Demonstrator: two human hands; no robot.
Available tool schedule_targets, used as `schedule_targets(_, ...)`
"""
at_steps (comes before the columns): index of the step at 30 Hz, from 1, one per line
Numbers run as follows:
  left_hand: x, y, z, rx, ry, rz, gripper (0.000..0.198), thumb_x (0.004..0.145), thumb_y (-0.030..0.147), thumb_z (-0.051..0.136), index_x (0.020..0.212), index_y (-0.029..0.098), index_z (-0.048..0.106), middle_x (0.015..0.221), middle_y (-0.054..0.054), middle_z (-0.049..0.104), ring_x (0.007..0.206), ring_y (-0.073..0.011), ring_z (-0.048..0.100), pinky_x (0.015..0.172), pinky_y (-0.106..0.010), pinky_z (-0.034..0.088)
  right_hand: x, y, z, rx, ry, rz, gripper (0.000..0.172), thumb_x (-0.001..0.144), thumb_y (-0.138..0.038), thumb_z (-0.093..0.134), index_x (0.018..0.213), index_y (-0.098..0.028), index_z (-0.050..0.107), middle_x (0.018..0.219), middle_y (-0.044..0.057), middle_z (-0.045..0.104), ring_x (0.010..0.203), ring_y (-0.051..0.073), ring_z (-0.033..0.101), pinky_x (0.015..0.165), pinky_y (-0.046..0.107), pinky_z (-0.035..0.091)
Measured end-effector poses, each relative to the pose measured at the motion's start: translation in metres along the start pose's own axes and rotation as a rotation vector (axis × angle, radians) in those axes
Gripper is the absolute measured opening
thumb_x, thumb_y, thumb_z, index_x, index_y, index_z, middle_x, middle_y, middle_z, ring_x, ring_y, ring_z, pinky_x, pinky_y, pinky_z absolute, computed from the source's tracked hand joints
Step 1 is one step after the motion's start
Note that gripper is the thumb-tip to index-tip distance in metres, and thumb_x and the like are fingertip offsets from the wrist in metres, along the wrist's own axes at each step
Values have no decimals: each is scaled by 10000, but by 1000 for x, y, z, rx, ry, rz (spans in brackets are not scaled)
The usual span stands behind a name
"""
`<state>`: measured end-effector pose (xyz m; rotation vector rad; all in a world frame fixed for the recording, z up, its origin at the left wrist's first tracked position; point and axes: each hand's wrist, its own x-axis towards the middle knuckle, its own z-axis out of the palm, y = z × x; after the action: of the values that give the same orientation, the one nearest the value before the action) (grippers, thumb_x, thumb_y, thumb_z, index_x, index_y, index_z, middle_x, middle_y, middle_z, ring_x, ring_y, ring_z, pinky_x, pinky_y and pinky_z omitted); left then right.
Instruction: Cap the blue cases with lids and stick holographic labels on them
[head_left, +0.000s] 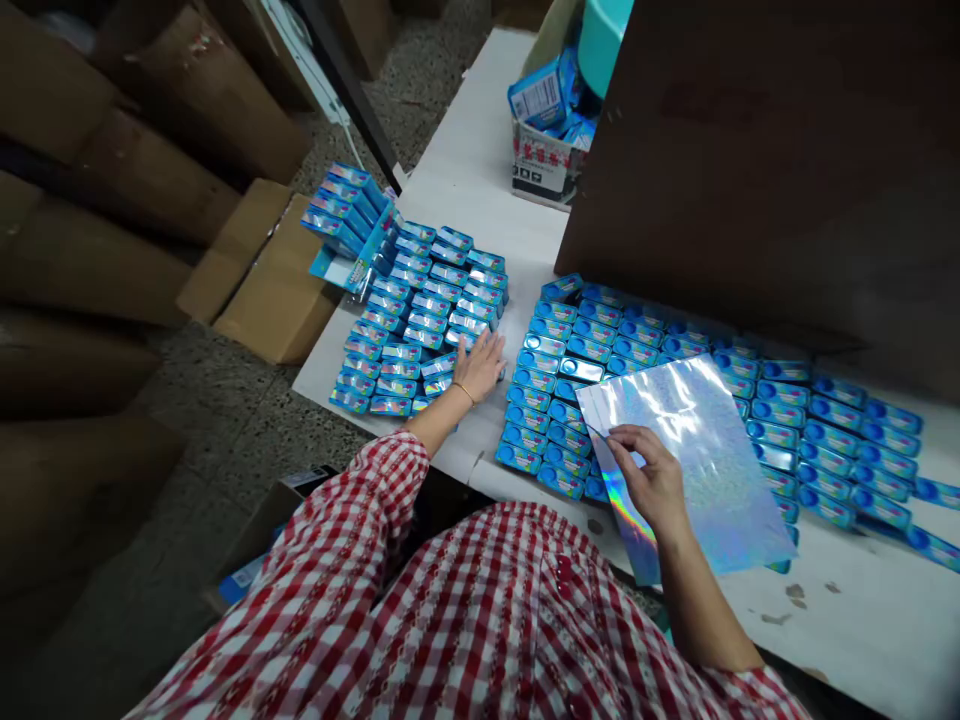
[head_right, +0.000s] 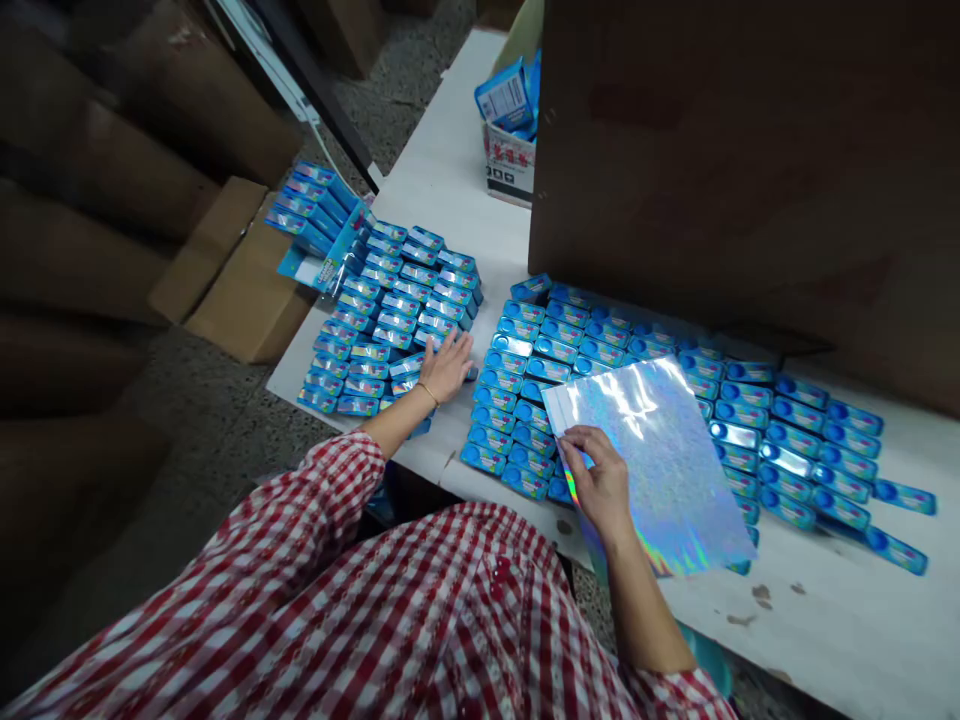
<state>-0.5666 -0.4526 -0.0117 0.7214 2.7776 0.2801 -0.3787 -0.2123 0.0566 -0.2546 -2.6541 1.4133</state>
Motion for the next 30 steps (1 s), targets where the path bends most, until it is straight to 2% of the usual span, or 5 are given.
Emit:
schedule_targets(4, -17, -16, -8, -48, 33, -57, 468, 897, 260, 338, 1359, 237, 414, 1504, -48, 265, 1412, -251, 117, 1115, -548, -34, -4, -9, 5, 23, 32, 26, 119, 823, -306, 566, 758, -233, 634, 848, 44, 631, 822, 183, 595, 755, 348, 483)
schedule_targets(8, -55, -14, -15, -397, 108, -70, 433, 897, 324, 371, 1293, 198, 494, 1446, -83, 376, 1363, -239, 271, 1125, -457, 182, -16, -15, 23, 169, 5, 138, 128, 801, -325, 596, 749, -223, 653, 833, 32, 641, 806, 173, 593, 745, 330, 474)
schedule_targets(15, -138, 32, 15, -1311, -213, -160, 562, 762, 431, 609, 1263, 194, 517, 1296, -110, 545, 1184, -230, 505, 909, -334, 456, -36, -33, 73, 590, -103, 494, 173, 683, -380, 694, 679, -210, 661, 702, -4, 637, 658, 135, 565, 655, 288, 459)
schedule_targets(23, -148, 29, 43, -1623, -52, -518, 453, 588, 293, 747, 994, 128, 631, 757, -12, 641, 714, -115, 588, 759, -288, 460, -53, -35, 116, 761, -88, 787, 263, 543, -385, 775, 674, -183, 671, 582, -13, 609, 519, 104, 501, 499, 233, 363)
schedule_targets(30, -153, 21, 66, -1637, 95, -667, 389, 535, 220, 756, 888, 134, 615, 648, 29, 588, 619, -84, 543, 680, -243, 423, -61, -19, 156, 379, 145, 672, 271, 609, -429, 694, 662, -164, 673, 647, 23, 647, 600, 146, 530, 611, 285, 406)
